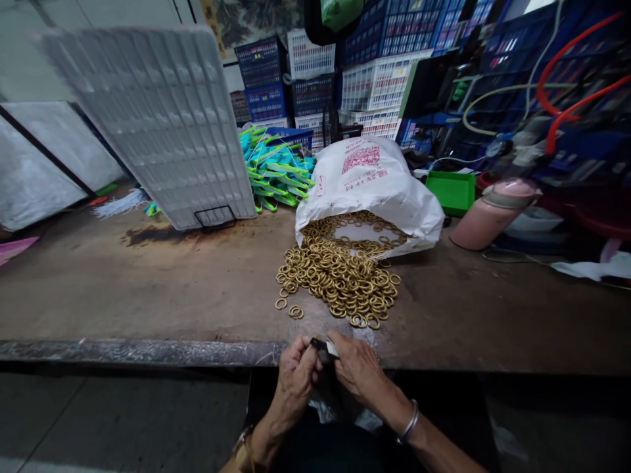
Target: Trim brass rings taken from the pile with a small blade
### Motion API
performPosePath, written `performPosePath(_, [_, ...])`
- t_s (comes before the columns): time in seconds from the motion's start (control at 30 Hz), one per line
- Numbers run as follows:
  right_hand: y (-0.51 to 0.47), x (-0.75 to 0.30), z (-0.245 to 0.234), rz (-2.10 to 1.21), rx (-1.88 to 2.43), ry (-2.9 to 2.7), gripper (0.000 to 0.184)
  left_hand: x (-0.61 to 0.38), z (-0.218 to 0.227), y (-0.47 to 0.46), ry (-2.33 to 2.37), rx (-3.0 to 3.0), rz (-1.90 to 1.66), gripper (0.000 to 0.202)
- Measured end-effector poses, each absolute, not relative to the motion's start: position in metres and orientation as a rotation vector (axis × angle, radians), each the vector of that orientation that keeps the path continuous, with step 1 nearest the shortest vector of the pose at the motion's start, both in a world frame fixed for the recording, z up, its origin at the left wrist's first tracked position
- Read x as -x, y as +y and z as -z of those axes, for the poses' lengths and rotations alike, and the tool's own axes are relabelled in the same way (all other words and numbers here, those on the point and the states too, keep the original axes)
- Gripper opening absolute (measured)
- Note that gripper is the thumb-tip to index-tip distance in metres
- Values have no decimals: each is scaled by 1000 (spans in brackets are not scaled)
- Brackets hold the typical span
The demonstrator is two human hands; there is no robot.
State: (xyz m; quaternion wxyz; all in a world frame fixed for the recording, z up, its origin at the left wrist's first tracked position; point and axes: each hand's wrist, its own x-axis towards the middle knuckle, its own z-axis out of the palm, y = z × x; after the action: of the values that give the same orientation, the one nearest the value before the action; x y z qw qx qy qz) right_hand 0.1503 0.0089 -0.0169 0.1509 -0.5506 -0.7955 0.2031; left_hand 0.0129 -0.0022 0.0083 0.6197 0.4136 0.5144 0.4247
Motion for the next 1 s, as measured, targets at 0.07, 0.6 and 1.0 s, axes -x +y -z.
performPosePath(0.07, [14,-147,16,-530,1638,-2300,24,-8,-8,-6,1168,-914,-971,32])
performPosePath(0.6, [86,-89,3,-401,1859,-2237,13,24,0,-8,823,-321,-1096,20])
performPosePath(1.0, [86,-103,8,-683,1547,-2037,13,26,2,11,887,-308,-1181,25])
